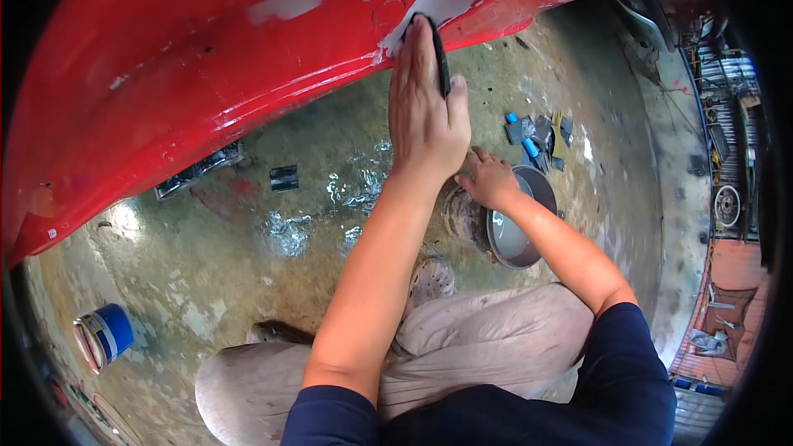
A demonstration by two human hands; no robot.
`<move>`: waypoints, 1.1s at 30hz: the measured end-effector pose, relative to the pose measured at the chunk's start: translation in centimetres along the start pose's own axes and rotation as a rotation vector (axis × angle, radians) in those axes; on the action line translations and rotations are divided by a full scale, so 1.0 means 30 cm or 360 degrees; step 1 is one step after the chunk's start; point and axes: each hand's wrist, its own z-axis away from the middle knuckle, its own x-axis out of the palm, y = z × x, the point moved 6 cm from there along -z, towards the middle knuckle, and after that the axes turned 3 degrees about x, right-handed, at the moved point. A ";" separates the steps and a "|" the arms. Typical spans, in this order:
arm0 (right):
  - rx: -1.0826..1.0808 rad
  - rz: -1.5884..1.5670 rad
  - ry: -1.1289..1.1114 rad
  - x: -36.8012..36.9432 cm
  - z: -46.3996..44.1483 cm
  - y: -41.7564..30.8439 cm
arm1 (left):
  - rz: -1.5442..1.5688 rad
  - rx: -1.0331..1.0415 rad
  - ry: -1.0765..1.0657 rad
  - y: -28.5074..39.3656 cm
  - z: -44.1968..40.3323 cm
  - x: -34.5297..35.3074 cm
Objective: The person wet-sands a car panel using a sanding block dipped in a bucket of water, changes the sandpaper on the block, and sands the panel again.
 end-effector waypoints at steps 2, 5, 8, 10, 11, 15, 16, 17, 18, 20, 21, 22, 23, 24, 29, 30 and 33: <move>0.0020 0.0019 -0.0076 0.011 -0.009 0.003 | 0.0070 -0.0038 0.0041 0.029 -0.004 0.029; 0.0044 -0.0004 -0.0148 0.004 -0.017 0.004 | 0.0379 -0.0083 0.0096 0.108 -0.099 0.022; 0.0008 0.0005 -0.0104 0.013 -0.003 0.004 | 0.0167 0.0084 0.0038 0.074 -0.064 0.012; -0.0048 -0.0035 -0.0075 0.021 -0.027 0.016 | 0.0225 -0.0045 0.0068 0.065 -0.046 0.024; -0.0077 -0.0090 -0.0099 0.042 -0.045 0.025 | 0.0257 -0.0098 0.0076 0.082 -0.050 0.035; -0.0229 -0.0519 0.0095 0.211 -0.102 0.095 | 0.0661 0.0007 0.0191 0.184 -0.152 0.030; -0.0229 -0.0556 0.0091 0.246 -0.109 0.123 | 0.0762 0.0107 0.0257 0.191 -0.171 0.022; -0.0228 -0.0594 0.0087 0.237 -0.101 0.120 | 0.0500 0.0157 0.0227 0.184 -0.163 0.016; -0.0227 -0.0631 0.0082 0.230 -0.094 0.118 | 0.0458 0.0150 0.0215 0.177 -0.139 0.010; -0.0165 -0.0492 -0.0036 0.146 -0.070 0.085 | 0.0160 0.0394 0.0318 0.137 -0.115 0.045; -0.0135 -0.0430 -0.0108 0.061 -0.055 0.048 | -0.0139 0.0615 0.0482 0.094 -0.109 0.090; -0.0093 -0.0397 -0.0229 -0.101 0.003 -0.037 | -0.0431 0.0800 0.0684 0.048 -0.097 0.138; -0.0063 -0.0482 -0.0229 -0.145 0.031 -0.061 | -0.0402 0.0723 0.0702 0.066 -0.092 0.154; -0.0034 -0.0568 -0.0228 -0.188 0.060 -0.085 | 0.0052 0.0407 0.0432 0.112 -0.116 0.113; -0.0233 -0.1492 0.0115 -0.238 0.130 -0.115 | 0.0497 0.0188 0.0348 0.201 -0.164 0.058; -0.0306 -0.1561 0.0184 -0.241 0.143 -0.123 | 0.0390 0.0162 0.0312 0.188 -0.135 0.072; -0.0341 -0.1098 0.0319 -0.199 0.102 -0.131 | 0.0265 0.0099 0.0247 0.191 -0.116 0.073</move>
